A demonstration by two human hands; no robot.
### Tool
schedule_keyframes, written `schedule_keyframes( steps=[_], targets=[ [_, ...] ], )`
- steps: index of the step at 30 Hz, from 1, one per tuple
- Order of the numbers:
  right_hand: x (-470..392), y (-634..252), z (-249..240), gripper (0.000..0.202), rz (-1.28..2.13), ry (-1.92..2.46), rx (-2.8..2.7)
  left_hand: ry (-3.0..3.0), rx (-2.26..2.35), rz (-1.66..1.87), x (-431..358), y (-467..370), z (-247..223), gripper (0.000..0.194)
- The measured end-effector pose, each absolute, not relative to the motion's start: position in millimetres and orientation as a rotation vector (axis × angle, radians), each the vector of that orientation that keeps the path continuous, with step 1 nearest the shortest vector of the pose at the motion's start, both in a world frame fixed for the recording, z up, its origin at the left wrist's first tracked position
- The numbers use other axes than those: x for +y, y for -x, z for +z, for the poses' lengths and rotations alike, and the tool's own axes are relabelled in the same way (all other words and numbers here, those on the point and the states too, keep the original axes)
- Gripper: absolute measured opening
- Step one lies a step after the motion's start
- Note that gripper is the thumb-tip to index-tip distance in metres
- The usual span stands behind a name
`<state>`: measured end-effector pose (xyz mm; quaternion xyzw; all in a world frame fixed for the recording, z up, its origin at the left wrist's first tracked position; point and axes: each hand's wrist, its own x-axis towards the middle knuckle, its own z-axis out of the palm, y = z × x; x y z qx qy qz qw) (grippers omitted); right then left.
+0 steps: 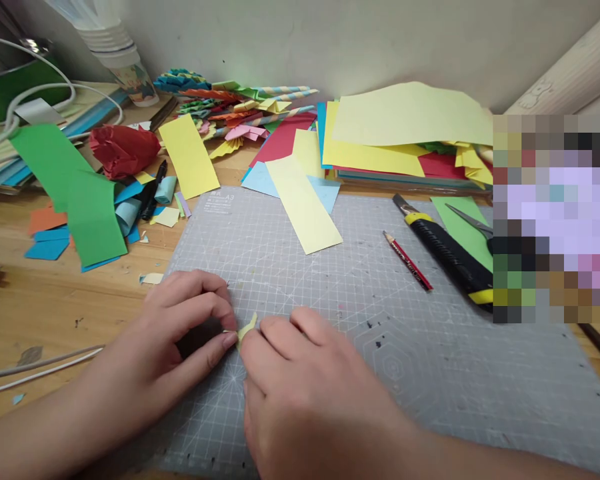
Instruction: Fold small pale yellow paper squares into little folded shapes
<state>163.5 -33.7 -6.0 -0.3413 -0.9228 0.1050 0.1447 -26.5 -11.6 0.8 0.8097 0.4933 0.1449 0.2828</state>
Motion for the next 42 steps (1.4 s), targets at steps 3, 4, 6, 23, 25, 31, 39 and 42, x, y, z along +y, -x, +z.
schedule_keyframes(
  steps=[3,4,6,23,25,31,39,42],
  targets=[
    [-28.5,-164.8,-2.4,0.018,0.279,0.881,-2.763,-2.143,1.352,0.382,-14.6,28.7,5.7,0.011],
    [-27.0,-165.2,-1.1,0.019,0.269,0.839,-2.792,-2.144,1.357,0.372,-15.3,29.7,6.6,0.012],
    [-24.6,-166.0,0.9,0.020,0.255,0.771,-2.834,-2.159,1.372,0.351,-15.5,31.5,7.2,0.012],
    [-21.4,-163.6,2.1,0.023,0.216,0.736,-2.812,-2.213,1.453,0.300,-9.7,34.7,-0.3,0.008],
    [-21.1,-163.8,1.4,0.025,0.235,0.741,-2.815,-2.208,1.457,0.297,-9.3,34.6,-0.3,0.008],
    [-22.4,-165.2,-1.6,0.026,0.271,0.732,-2.798,-2.183,1.452,0.308,-9.1,34.8,0.4,0.011],
    [-20.2,-164.3,-1.2,0.028,0.296,0.740,-2.811,-2.189,1.462,0.305,-9.7,34.2,0.1,0.011],
    [-20.4,-164.8,-5.0,0.027,0.311,0.732,-2.808,-2.194,1.465,0.300,-9.6,34.0,0.6,0.011]
  ],
)
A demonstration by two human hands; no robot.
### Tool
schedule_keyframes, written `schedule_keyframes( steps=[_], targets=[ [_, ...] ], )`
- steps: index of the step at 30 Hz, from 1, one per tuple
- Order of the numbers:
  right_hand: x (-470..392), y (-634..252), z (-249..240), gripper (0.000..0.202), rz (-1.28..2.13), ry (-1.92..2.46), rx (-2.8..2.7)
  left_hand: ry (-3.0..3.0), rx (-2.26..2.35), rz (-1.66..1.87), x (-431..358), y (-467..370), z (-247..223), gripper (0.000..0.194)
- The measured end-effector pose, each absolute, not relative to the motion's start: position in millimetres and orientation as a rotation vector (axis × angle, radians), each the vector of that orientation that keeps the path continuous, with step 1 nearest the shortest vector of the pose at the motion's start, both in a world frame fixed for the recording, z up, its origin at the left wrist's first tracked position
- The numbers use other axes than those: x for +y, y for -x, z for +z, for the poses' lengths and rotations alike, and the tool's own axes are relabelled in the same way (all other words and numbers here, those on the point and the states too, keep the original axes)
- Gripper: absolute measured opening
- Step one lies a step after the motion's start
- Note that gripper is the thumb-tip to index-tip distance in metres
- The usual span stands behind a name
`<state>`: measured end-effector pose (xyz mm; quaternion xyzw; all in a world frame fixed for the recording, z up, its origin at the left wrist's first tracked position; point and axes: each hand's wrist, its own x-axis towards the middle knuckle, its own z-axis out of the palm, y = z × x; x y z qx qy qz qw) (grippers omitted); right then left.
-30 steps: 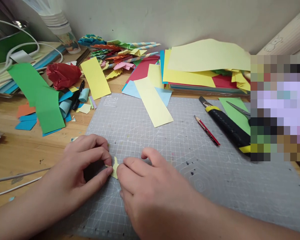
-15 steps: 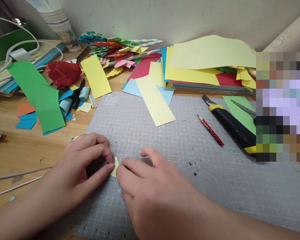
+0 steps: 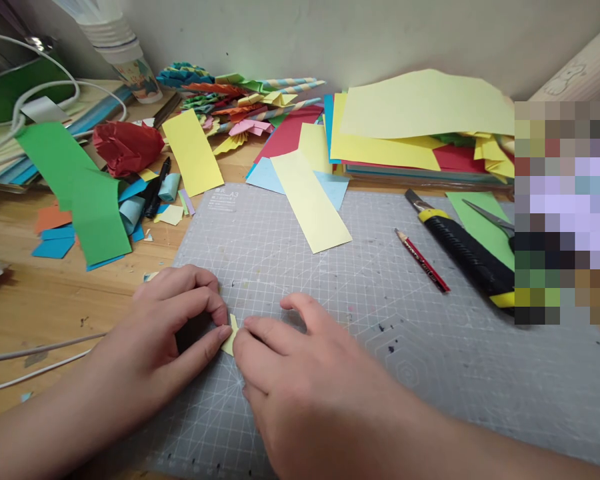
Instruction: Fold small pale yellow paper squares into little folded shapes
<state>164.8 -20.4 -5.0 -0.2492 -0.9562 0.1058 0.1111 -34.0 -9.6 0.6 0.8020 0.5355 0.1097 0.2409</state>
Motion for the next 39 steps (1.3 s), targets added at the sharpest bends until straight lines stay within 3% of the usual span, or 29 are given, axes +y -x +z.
schedule_keyframes(
  steps=[22,39],
  targets=[
    [-21.2,-161.5,-6.9,0.015,0.556,0.851,-2.701,-2.072,1.506,0.399,-6.8,31.3,-0.6,0.008],
    [-5.7,-165.8,3.7,0.023,0.737,0.986,-2.595,-2.193,1.422,0.358,-15.9,38.2,-2.7,0.014]
  ],
)
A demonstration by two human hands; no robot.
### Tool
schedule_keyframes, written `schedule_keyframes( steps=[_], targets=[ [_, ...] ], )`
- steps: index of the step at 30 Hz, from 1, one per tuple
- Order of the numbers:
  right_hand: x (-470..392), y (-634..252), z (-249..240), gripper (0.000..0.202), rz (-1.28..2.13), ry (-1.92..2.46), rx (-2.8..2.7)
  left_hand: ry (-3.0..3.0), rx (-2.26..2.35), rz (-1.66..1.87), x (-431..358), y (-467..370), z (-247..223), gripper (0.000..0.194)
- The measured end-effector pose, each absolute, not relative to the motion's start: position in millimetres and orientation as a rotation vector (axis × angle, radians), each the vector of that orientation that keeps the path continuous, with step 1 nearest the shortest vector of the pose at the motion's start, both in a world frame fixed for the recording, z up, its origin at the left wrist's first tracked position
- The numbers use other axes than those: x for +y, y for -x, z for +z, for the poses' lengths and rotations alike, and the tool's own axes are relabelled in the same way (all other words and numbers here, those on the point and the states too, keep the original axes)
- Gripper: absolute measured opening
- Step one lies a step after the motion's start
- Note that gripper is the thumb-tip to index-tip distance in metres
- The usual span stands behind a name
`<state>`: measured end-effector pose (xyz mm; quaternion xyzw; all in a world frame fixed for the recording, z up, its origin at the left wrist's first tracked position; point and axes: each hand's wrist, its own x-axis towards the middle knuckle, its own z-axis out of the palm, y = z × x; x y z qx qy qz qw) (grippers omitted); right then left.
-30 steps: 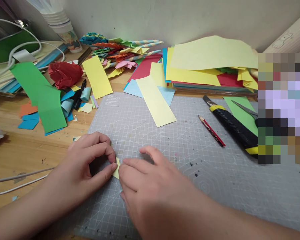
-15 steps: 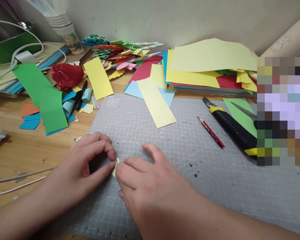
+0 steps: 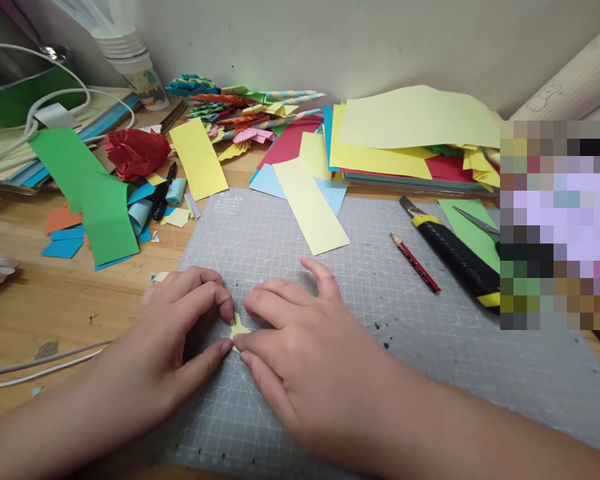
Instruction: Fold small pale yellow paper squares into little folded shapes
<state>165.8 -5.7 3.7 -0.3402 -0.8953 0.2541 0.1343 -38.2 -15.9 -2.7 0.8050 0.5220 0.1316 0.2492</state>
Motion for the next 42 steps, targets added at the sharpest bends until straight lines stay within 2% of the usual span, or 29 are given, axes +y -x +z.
schedule_keyframes(
  steps=[3,8,14,21,30,36,42],
  targets=[
    [-5.2,-167.7,3.2,0.023,0.738,1.003,-2.598,-2.281,1.409,0.368,-19.3,39.6,1.6,0.004],
    [-3.5,-167.8,-0.6,0.021,0.737,1.068,-2.555,-2.486,1.328,0.315,-35.7,40.0,10.4,0.019],
    [-2.0,-166.0,-2.9,0.025,0.775,1.113,-2.519,-2.770,1.209,0.203,-50.7,41.1,7.6,0.026],
    [-2.7,-164.9,-1.6,0.025,0.777,1.124,-2.515,-2.892,1.086,0.237,-56.9,46.1,-2.3,0.030],
    [-9.6,-163.7,-1.9,0.023,0.646,1.049,-2.551,-3.163,0.704,0.028,-52.0,48.7,7.4,0.021],
    [-16.6,-165.3,-2.1,0.019,0.469,0.970,-2.609,-3.055,0.904,0.249,-53.2,52.1,-3.5,0.025],
    [-7.6,-164.1,1.9,0.027,0.754,1.126,-2.582,-2.942,0.966,0.374,-49.9,50.2,-7.5,0.026]
  ],
)
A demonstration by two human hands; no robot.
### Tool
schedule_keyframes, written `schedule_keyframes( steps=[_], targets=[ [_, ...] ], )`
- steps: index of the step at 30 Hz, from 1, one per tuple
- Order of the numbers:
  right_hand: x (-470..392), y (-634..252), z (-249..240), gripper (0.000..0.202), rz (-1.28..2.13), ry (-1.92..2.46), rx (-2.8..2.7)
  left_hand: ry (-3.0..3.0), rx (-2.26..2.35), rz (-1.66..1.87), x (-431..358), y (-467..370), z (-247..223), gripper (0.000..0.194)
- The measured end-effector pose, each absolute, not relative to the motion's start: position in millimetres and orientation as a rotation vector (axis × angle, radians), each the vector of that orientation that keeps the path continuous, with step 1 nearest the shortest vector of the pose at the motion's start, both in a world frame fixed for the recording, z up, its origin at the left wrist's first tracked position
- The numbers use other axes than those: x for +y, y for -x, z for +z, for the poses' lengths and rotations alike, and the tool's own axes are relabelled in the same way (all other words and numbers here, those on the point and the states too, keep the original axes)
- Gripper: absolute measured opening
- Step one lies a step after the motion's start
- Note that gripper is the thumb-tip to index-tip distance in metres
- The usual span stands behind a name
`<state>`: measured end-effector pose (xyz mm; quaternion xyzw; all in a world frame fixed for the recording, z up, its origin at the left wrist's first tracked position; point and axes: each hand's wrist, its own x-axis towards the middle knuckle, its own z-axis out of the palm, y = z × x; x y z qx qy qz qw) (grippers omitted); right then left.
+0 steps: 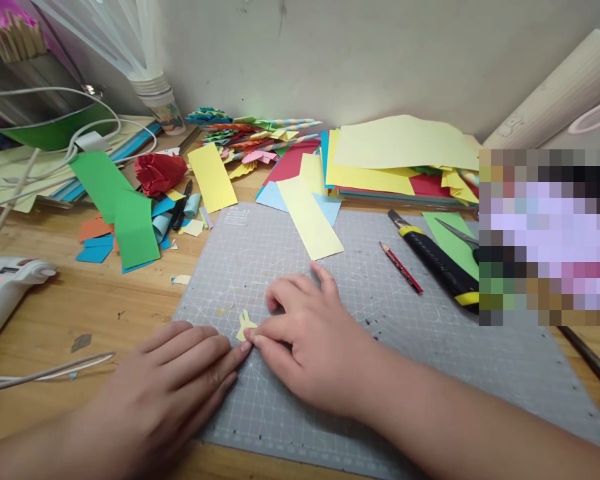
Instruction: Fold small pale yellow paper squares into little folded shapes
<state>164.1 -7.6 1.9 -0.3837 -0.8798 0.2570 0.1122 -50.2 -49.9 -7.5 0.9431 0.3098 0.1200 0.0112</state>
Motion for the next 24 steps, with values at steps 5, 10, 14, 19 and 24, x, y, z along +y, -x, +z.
schedule_keyframes(
  steps=[5,10,14,19,24],
  targets=[
    [-2.9,-168.4,-2.7,0.024,0.809,1.056,-2.545,-2.886,0.977,0.285,-49.3,48.3,-5.9,0.029],
    [-3.2,-170.4,-5.3,0.025,0.642,0.947,-2.644,-2.904,0.921,0.215,-50.4,46.5,-3.1,0.029],
    [-2.0,-168.2,-6.9,0.027,0.561,1.058,-2.655,-2.838,0.903,0.194,-49.6,45.9,-3.4,0.025],
    [-1.7,-164.5,-10.2,0.027,0.488,1.121,-2.632,-2.783,0.905,0.186,-48.1,46.4,-6.5,0.023],
    [-1.6,-161.9,-13.1,0.028,0.500,1.182,-2.576,-2.795,0.905,0.182,-49.5,46.5,-6.2,0.024]
  ],
)
